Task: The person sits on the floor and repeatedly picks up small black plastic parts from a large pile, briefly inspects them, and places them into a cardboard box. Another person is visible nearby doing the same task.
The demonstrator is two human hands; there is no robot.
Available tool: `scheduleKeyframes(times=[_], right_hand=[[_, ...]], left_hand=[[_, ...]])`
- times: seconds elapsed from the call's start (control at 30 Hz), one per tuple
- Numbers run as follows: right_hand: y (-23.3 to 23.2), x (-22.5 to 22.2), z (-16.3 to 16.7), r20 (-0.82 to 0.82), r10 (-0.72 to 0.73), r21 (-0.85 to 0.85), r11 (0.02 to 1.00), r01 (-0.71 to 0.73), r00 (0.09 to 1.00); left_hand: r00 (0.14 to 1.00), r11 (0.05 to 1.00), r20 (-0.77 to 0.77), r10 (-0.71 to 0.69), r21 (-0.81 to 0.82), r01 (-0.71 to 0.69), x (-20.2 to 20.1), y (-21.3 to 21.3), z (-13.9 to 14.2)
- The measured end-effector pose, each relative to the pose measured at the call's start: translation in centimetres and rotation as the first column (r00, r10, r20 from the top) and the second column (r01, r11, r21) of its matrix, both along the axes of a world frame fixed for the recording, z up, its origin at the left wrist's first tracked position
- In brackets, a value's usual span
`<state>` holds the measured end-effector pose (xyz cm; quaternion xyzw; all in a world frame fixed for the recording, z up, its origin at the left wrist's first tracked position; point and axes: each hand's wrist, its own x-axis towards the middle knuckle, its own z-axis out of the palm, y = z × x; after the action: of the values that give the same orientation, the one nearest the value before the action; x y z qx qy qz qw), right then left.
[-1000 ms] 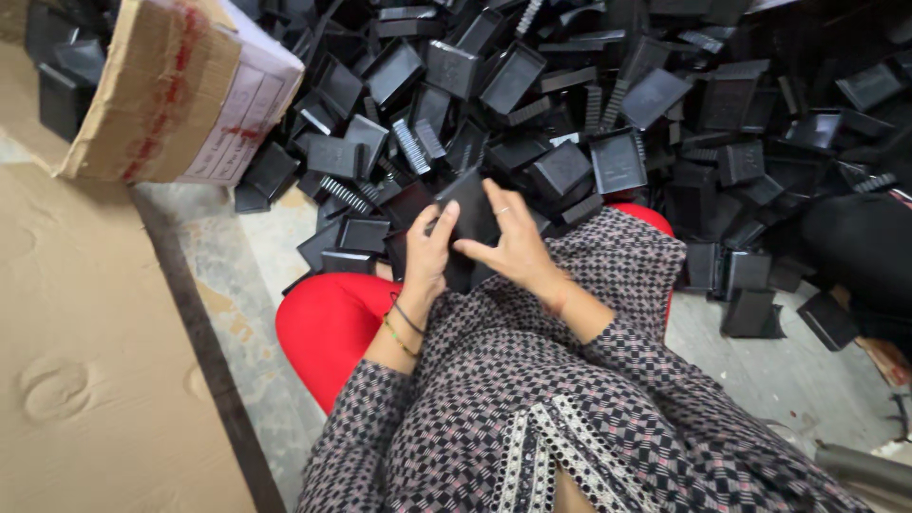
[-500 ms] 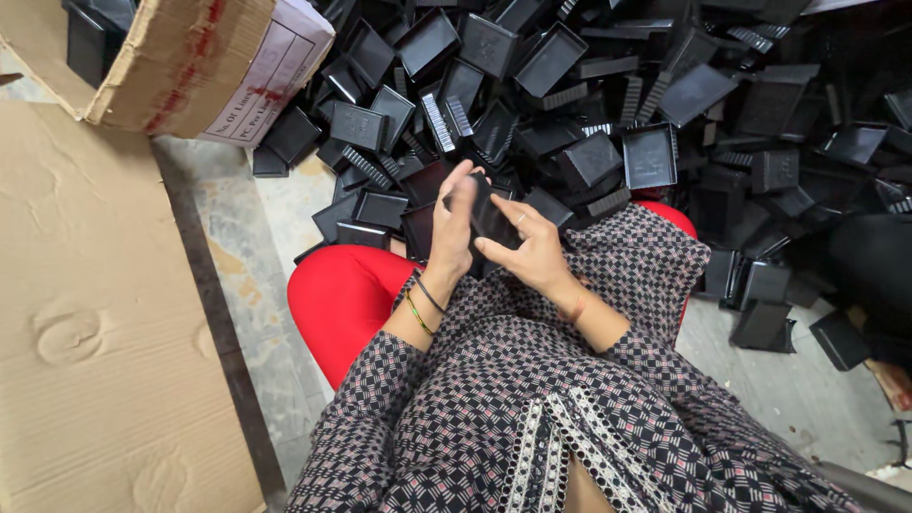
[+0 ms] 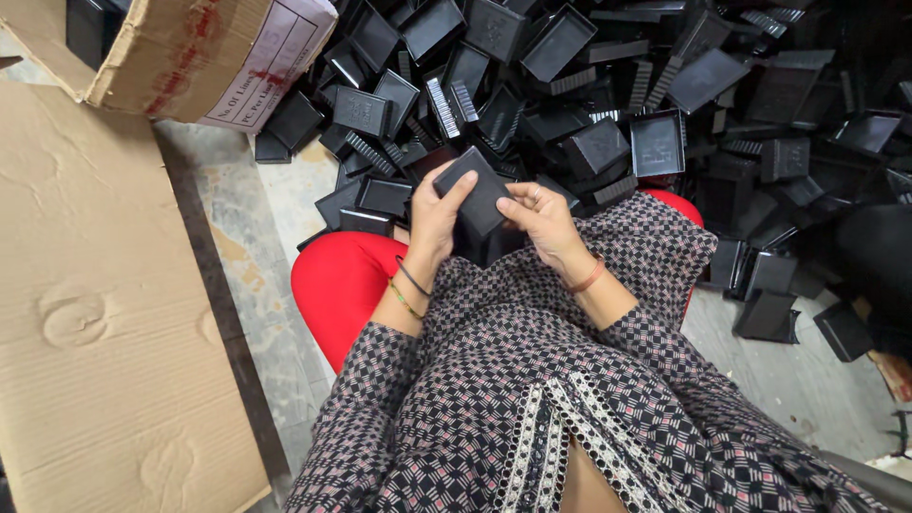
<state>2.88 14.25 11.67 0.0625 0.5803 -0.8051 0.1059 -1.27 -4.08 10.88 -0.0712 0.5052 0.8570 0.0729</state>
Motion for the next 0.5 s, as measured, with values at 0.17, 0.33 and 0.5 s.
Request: scheduleKeyframes(times=[0.17, 0.33, 0.5], right_hand=[[-0.9, -0.3, 0.1, -0.132, 0.069, 0.174, 0.984, -0.045, 0.989], [-1.4, -0.7, 0.9, -0.191, 0.101, 0.333, 0.942, -0.033, 0.976], [0.3, -1.0, 2.4, -0.502, 0.101, 0.389, 0.914, 0.119, 0.859]], left_hand=[[0.981, 0.959, -0.153, -0.123, -0.273, 0.078, 1.2, -1.6, -1.4], [0.967, 0.949, -0.243, -0.082, -0.316, 0.001, 2.9, -2.5, 0.3], [0.73, 0.729, -0.679, 0.079, -0.46, -0.507, -3.8, -9.4, 7.9]])
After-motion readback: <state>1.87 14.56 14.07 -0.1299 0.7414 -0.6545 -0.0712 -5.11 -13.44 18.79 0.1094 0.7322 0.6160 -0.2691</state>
